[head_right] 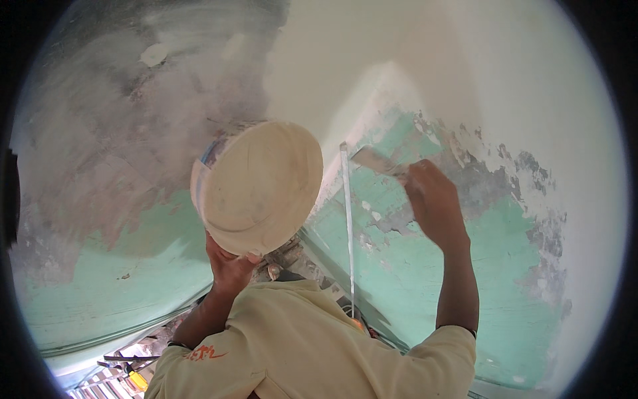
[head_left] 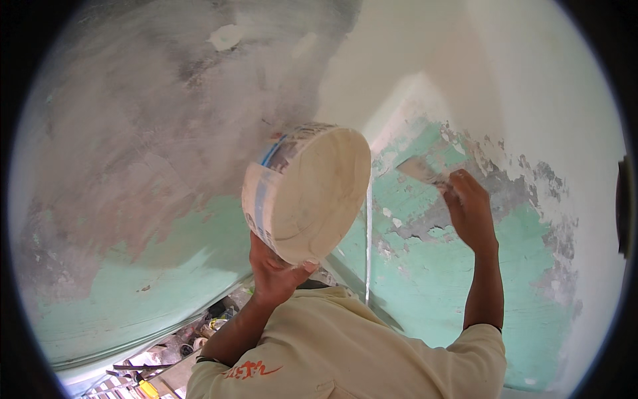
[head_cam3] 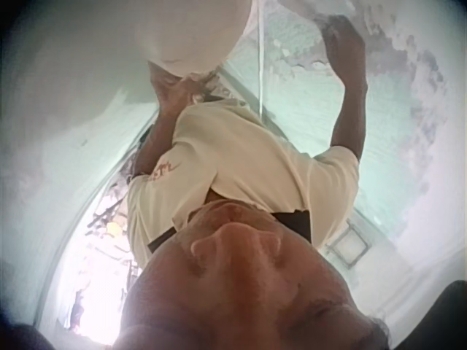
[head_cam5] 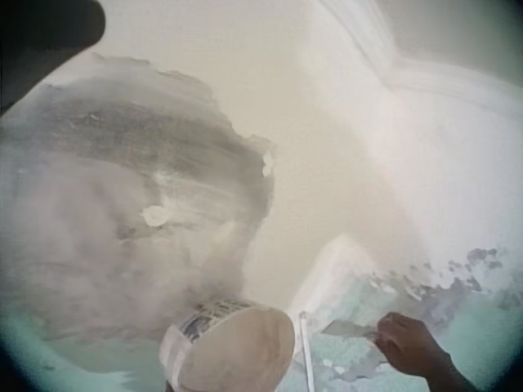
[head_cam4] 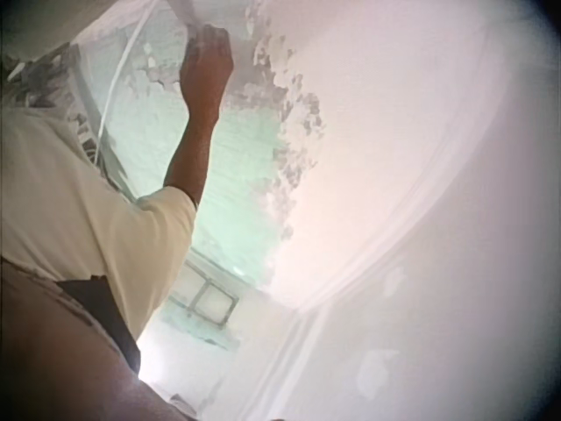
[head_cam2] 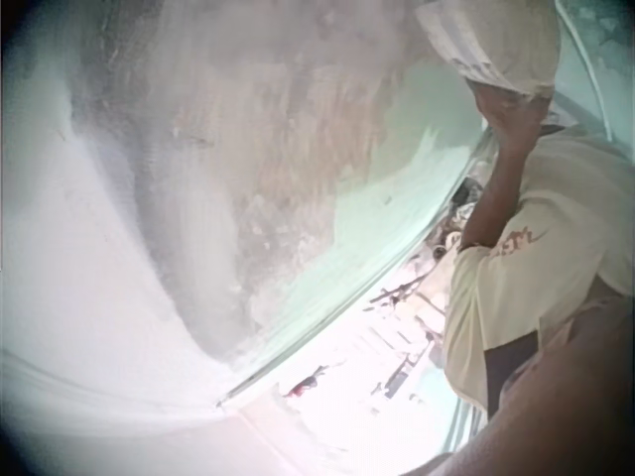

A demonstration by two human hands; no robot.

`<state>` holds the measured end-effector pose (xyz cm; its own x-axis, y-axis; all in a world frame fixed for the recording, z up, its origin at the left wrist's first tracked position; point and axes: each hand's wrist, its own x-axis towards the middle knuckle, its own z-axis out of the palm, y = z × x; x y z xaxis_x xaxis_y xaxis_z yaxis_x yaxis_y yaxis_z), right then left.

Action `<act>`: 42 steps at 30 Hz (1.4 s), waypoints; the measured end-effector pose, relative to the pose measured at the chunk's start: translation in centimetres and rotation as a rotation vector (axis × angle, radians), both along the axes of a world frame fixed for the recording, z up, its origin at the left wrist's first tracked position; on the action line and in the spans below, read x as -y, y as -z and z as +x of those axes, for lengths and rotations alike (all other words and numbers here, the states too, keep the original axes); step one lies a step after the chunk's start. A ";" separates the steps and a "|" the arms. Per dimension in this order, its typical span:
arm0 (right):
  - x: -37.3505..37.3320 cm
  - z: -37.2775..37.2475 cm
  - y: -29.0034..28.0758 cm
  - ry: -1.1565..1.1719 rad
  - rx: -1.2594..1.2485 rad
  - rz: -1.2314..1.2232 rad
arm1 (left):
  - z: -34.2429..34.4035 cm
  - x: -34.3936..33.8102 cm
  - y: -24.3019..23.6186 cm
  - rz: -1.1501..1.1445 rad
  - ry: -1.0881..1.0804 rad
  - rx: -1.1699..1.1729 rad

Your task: The person applies white plaster to the upper corner of a wall using a trowel and a bucket. They repeatedly scoop plaster and smooth it along the ceiling-wall junction.

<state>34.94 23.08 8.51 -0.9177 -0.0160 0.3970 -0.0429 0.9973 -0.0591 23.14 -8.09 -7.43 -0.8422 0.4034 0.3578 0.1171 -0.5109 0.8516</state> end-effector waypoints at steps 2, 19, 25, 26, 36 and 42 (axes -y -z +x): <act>1.9 0.0 0.4 -0.134 0.001 -0.018 | 0.1 -0.6 -0.5 0.051 0.033 0.051; 0.9 -5.1 -3.3 -0.220 -0.567 0.354 | 1.8 -1.3 -4.0 -0.076 0.008 0.169; -4.9 -10.8 -13.0 -0.072 -0.862 -0.039 | 1.2 -1.5 -2.9 0.012 0.041 0.200; -6.5 -12.1 -14.8 -0.091 -0.910 -0.053 | 1.1 -1.7 -2.5 0.013 0.052 0.221; -11.5 -21.2 -27.7 -0.178 -1.075 -0.385 | 2.0 -2.5 -2.6 0.066 -0.005 0.306; -11.5 -23.1 -29.9 -0.270 -1.124 -0.394 | 1.7 -2.6 -1.9 0.085 0.005 0.304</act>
